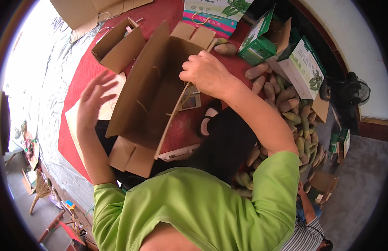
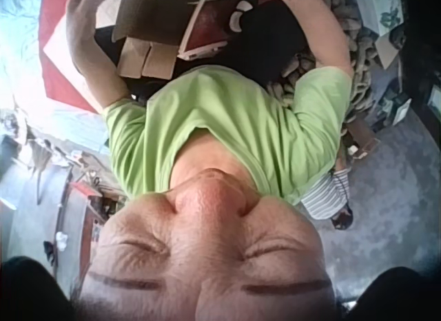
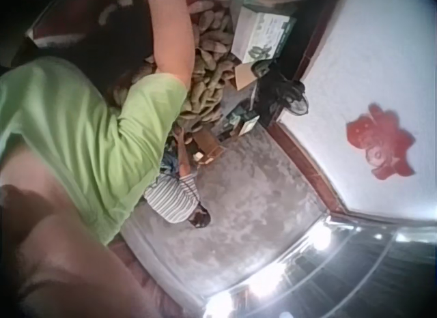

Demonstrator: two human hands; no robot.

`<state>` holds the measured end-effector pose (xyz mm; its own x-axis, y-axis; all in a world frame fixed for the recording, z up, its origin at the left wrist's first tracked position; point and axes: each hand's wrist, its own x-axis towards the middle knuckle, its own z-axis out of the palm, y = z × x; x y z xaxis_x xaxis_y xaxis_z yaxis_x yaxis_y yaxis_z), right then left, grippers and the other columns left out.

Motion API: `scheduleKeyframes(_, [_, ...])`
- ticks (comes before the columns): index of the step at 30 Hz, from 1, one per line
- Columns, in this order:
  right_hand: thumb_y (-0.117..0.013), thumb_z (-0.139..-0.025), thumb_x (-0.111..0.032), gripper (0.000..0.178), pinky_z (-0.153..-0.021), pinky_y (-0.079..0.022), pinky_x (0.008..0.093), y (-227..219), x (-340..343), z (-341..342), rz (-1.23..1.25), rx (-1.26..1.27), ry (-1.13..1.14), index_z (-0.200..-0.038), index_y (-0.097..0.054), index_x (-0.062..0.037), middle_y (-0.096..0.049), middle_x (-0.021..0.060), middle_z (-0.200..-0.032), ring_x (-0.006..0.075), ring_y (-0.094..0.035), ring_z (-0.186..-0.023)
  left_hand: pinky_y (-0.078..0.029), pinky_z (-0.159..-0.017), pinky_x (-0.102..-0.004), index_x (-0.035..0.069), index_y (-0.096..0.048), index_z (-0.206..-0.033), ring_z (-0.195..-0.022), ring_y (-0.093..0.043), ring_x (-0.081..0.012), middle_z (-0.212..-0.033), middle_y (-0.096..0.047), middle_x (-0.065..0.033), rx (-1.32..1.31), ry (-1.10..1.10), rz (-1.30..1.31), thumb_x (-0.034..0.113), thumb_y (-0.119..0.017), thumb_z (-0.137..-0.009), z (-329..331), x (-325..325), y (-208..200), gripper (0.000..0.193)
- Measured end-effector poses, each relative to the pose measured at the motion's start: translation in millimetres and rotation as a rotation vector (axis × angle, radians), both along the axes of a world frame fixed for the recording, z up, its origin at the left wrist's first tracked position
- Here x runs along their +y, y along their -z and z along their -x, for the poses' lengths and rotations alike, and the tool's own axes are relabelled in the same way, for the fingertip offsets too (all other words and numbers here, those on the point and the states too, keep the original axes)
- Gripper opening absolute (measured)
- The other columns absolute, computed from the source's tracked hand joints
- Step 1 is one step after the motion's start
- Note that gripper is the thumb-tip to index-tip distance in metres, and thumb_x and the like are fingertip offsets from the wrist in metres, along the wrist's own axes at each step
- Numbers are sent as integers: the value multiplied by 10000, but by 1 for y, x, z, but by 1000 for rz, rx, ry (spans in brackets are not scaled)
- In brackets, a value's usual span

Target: Pack harvested produce into cardboard boxes for shipping.

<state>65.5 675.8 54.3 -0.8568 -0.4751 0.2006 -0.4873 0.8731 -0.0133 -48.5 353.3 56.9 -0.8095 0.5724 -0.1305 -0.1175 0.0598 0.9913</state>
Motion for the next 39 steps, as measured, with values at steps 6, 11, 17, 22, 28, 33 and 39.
scheduleKeyframes(6, [-627, -690, -87, 83, -669, -400, 323, 10, -13, -11, -9, 21, 85, -705, -559, -133, -499, -3, -725, 186, -521, -767, -489, -911, -378, -5, -522, -1292, -1135, -585, -258, -1230, -602, -145, 114, -438, -84, 258, -450, -1008, 21, -53, 1, 394])
scheduleKeyframes(11, [-618, -707, -103, 67, -660, -398, 326, 22, -36, 2, 50, 101, 150, -708, -558, -132, -490, 0, -721, 189, -519, -763, -494, -908, -371, -20, -582, -1212, -1096, -604, -243, -1152, -629, -151, 342, -762, -20, 271, -479, -1000, 21, -64, 3, 375])
scheduleKeyframes(17, [-605, -750, -101, 35, -661, -413, 343, 38, -48, 34, 165, 160, 239, -743, -581, -126, -534, 0, -744, 199, -539, -786, -426, -959, -319, 1, -644, -1125, -1073, -598, -206, -1092, -667, -102, 811, -449, 226, 31, -555, -895, 3, -23, 6, 248])
scheduleKeyframes(22, [-605, -770, -101, 49, -699, -434, 350, 35, -36, 36, 123, 116, 310, -797, -625, -137, -596, 2, -783, 199, -575, -830, -460, -886, -389, 67, -654, -1133, -993, -598, -313, -1061, -648, -130, 1013, 6, 510, 247, -797, -668, -19, 24, -3, 518])
scheduleKeyframes(28, [-590, -792, -103, 124, -768, -448, 369, 22, 3, 16, 81, -20, 434, -861, -669, -168, -624, -19, -822, 201, -590, -889, -494, -811, -416, 145, -577, -1230, -980, -613, -266, -1070, -637, -45, 983, 131, 976, 135, -689, -781, -32, 56, 1, 463])
scheduleKeyframes(33, [-593, -769, -98, 111, -785, -449, 348, 22, 0, -2, 37, 4, 398, -833, -654, -164, -604, -27, -806, 189, -578, -876, -505, -798, -408, 158, -621, -1177, -962, -628, -265, -1063, -649, -34, 986, 132, 1036, 114, -620, -827, -30, 69, 6, 352])
scheduleKeyframes(39, [-594, -776, -100, 104, -796, -449, 349, 21, 15, -32, 54, -29, 468, -839, -655, -155, -605, -20, -820, 192, -577, -880, -510, -780, -414, 133, -676, -1031, -945, -633, -277, -1000, -667, -48, 1047, 209, 1046, 122, -540, -868, -42, 86, 13, 213])
